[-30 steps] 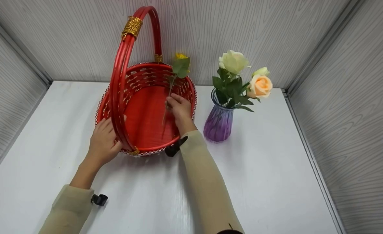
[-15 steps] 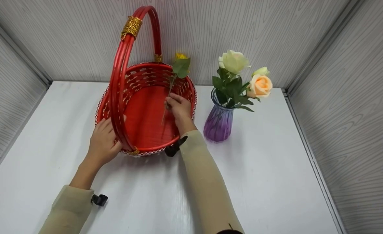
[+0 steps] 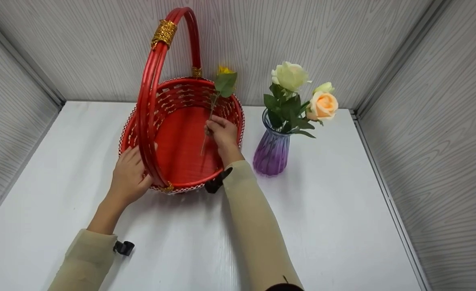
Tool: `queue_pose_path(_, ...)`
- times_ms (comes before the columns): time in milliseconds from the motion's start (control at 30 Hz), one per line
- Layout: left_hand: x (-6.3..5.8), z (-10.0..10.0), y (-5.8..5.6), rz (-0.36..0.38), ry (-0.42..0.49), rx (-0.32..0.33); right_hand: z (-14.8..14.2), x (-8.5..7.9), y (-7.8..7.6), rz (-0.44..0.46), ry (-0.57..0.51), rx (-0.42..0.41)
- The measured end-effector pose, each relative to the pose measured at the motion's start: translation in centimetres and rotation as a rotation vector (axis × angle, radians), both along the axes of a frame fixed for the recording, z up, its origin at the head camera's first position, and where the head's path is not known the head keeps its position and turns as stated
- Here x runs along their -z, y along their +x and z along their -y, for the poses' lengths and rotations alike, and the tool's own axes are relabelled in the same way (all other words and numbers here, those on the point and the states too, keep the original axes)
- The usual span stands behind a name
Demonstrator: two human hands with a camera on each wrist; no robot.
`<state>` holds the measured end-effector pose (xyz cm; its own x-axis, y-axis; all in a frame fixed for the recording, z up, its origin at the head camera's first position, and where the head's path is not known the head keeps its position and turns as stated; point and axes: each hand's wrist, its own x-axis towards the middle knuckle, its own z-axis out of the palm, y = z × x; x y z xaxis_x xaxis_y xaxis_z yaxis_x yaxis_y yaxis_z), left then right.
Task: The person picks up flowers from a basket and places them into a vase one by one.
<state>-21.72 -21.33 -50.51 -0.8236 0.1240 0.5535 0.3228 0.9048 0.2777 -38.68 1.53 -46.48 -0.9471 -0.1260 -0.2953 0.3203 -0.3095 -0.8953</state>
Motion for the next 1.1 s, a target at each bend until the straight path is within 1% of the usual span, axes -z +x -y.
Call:
queue_pose_path(100,-0.01,0.0,-0.01,-0.003,0.0,0.002,0.01,0.09,-0.05,-0.003,-0.018,0.004)
queue_pose_path(200,0.02,0.02,-0.01,0.001,-0.003,-0.001,0.06,0.15,-0.03,-0.012,-0.06,0.008)
queue_pose_path(367,-0.02,0.06,-0.02,0.0,0.003,-0.001,0.22,0.17,0.06,-0.053,-0.116,-0.003)
queue_pose_path(567,-0.04,0.07,0.01,-0.013,0.005,-0.01,0.35,0.06,0.26,-0.077,-0.132,-0.041)
queue_pose_path(800,0.0,0.01,0.02,0.006,0.003,-0.007,0.21,0.18,0.35,-0.085,-0.168,-0.063)
queue_pose_path(933,-0.06,-0.03,0.04,0.002,0.006,-0.008,0.25,0.17,0.31,-0.094,-0.161,-0.072)
queue_pose_path(1033,-0.11,-0.05,0.04,0.001,0.003,-0.007,0.27,0.18,0.27,-0.086,-0.115,-0.069)
queue_pose_path(1100,-0.12,-0.06,-0.01,0.009,-0.001,-0.006,0.25,0.21,0.28,-0.086,-0.064,-0.067)
